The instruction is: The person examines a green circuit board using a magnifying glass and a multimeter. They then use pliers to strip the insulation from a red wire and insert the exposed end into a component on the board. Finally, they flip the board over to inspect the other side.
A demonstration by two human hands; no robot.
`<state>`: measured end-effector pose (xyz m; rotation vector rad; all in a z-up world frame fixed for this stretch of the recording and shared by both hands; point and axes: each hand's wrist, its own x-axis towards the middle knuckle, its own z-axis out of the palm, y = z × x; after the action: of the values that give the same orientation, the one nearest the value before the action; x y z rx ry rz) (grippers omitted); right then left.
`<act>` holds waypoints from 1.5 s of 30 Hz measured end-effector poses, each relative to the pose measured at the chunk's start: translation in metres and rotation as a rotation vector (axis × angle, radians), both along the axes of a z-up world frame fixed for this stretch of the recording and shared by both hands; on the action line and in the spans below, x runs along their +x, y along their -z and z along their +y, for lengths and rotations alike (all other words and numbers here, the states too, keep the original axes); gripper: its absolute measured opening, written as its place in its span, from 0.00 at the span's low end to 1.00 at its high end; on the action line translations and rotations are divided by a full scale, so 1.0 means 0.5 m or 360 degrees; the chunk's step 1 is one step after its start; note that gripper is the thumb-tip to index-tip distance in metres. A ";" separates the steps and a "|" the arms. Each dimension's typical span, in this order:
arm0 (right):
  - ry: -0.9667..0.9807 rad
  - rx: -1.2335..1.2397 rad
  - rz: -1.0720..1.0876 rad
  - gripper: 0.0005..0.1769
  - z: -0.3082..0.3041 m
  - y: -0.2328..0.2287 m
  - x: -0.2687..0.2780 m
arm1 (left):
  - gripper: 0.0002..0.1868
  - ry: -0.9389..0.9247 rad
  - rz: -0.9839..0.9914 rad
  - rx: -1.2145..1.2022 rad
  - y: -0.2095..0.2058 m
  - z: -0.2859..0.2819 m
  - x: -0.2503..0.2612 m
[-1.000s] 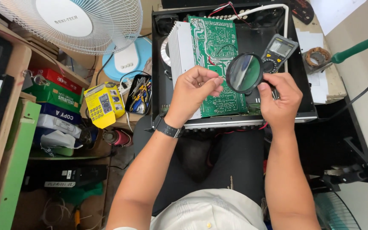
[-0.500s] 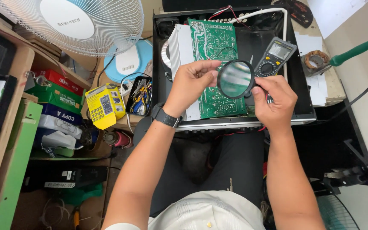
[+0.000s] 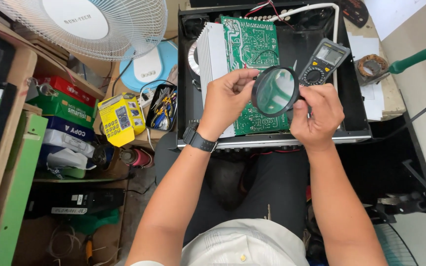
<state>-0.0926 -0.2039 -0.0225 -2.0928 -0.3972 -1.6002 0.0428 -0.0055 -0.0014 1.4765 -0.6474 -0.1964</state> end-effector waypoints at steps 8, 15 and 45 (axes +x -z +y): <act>0.0014 -0.0048 0.0017 0.16 0.003 0.008 0.001 | 0.14 -0.0021 -0.0083 -0.0029 -0.001 0.002 -0.008; 0.0020 -0.0117 -0.0006 0.14 -0.001 0.014 0.006 | 0.19 0.0042 -0.0209 -0.0051 -0.010 0.007 -0.013; 0.0130 -0.0240 -0.0087 0.18 -0.002 -0.064 0.046 | 0.20 -0.0050 -0.0826 0.0100 -0.026 0.027 0.099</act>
<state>-0.0698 -0.2047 0.0097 -2.2061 -0.4692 -1.7257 0.0925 0.0078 0.0117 1.6086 -1.0389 0.2023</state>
